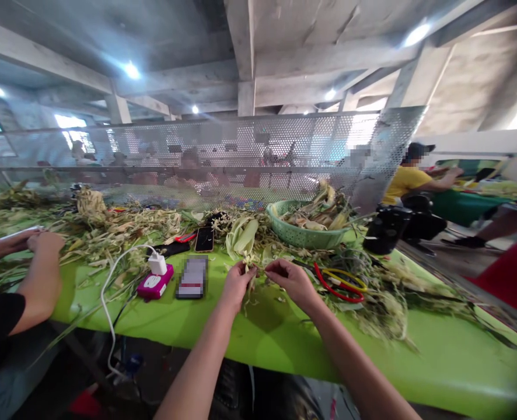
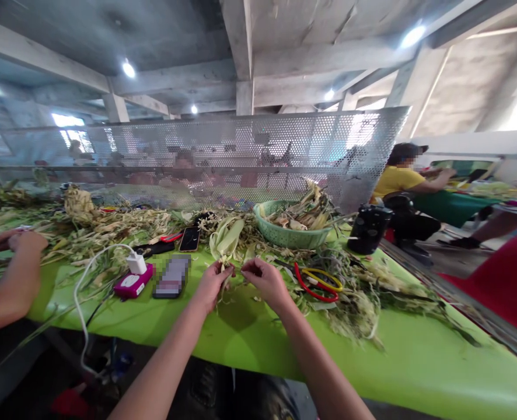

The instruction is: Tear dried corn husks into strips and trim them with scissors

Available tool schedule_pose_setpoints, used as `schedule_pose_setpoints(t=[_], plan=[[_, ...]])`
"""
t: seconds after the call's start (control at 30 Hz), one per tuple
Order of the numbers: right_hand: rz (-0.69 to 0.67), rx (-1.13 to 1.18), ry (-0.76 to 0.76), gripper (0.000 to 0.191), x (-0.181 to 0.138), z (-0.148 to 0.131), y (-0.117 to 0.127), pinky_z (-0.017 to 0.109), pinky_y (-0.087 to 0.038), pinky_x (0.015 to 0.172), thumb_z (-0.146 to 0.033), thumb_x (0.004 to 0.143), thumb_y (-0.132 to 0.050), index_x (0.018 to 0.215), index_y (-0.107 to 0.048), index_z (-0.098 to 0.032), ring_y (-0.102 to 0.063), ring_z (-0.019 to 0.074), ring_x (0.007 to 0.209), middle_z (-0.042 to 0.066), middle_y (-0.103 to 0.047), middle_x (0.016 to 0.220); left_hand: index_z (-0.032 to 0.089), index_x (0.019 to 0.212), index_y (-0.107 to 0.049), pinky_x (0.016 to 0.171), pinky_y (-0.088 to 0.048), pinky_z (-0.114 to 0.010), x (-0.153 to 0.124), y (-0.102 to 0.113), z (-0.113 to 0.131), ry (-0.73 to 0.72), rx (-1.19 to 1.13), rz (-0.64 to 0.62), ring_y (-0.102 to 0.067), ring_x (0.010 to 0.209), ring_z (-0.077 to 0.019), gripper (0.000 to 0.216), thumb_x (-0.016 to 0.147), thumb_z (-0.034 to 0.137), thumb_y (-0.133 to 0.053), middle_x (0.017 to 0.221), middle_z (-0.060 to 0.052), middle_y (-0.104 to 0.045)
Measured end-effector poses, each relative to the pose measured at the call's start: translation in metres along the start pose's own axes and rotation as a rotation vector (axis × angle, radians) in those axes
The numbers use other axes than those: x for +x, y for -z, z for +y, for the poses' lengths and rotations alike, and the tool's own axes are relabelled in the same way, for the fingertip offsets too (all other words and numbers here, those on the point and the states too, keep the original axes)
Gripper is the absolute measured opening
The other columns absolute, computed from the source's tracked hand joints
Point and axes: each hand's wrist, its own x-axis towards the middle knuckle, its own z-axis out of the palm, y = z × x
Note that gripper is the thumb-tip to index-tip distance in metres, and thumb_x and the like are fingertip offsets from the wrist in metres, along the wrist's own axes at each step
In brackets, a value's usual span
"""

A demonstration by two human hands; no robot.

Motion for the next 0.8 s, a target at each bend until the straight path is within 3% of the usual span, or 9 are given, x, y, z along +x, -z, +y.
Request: schedule_pose_setpoints(t=[0.23, 0.4, 0.6, 0.8], plan=[[0.143, -0.417, 0.093, 0.015, -0.004, -0.005, 0.008, 0.029, -0.042, 0.066, -0.028, 0.079, -0.053, 0.084, -0.064, -0.020, -0.057, 0.0191, 0.072, 0.004, -0.064, 0.082, 0.016, 0.086, -0.059, 0.042, -0.027, -0.019, 0.001, 0.003, 0.000, 0.010, -0.006, -0.023, -0.037, 0.041, -0.0035, 0.039, 0.064, 0.044, -0.074, 0.071, 0.001, -0.061], [0.275, -0.403, 0.120, 0.022, -0.006, -0.011, 0.009, 0.028, -0.042, 0.060, -0.030, 0.079, -0.056, 0.097, -0.062, -0.019, -0.051, 0.0149, 0.060, 0.006, -0.060, 0.093, 0.017, 0.089, -0.056, 0.041, -0.032, -0.018, 0.002, 0.003, -0.001, 0.011, -0.039, 0.040, -0.039, 0.042, -0.0037, 0.044, 0.061, 0.044, -0.076, 0.069, 0.003, -0.057], [0.000, -0.197, 0.028, 0.029, -0.007, -0.014, -0.005, 0.025, -0.039, 0.058, -0.045, 0.082, -0.056, 0.072, -0.061, -0.019, -0.051, 0.0157, 0.063, 0.000, -0.056, 0.066, 0.018, 0.088, -0.057, 0.047, -0.040, -0.020, -0.003, -0.001, 0.004, -0.023, -0.019, 0.051, -0.044, 0.046, -0.0057, 0.042, 0.062, 0.045, -0.076, 0.072, 0.002, -0.058], [-0.127, 0.082, -0.129, 0.027, -0.007, -0.010, -0.013, 0.023, -0.038, 0.053, -0.043, 0.073, -0.065, 0.074, -0.061, -0.017, -0.049, 0.0122, 0.058, -0.002, -0.056, 0.065, 0.021, 0.088, -0.060, 0.047, -0.038, -0.021, -0.006, -0.002, 0.005, -0.022, 0.027, 0.026, -0.045, 0.050, -0.0084, 0.035, 0.065, 0.044, -0.073, 0.072, 0.002, -0.058]])
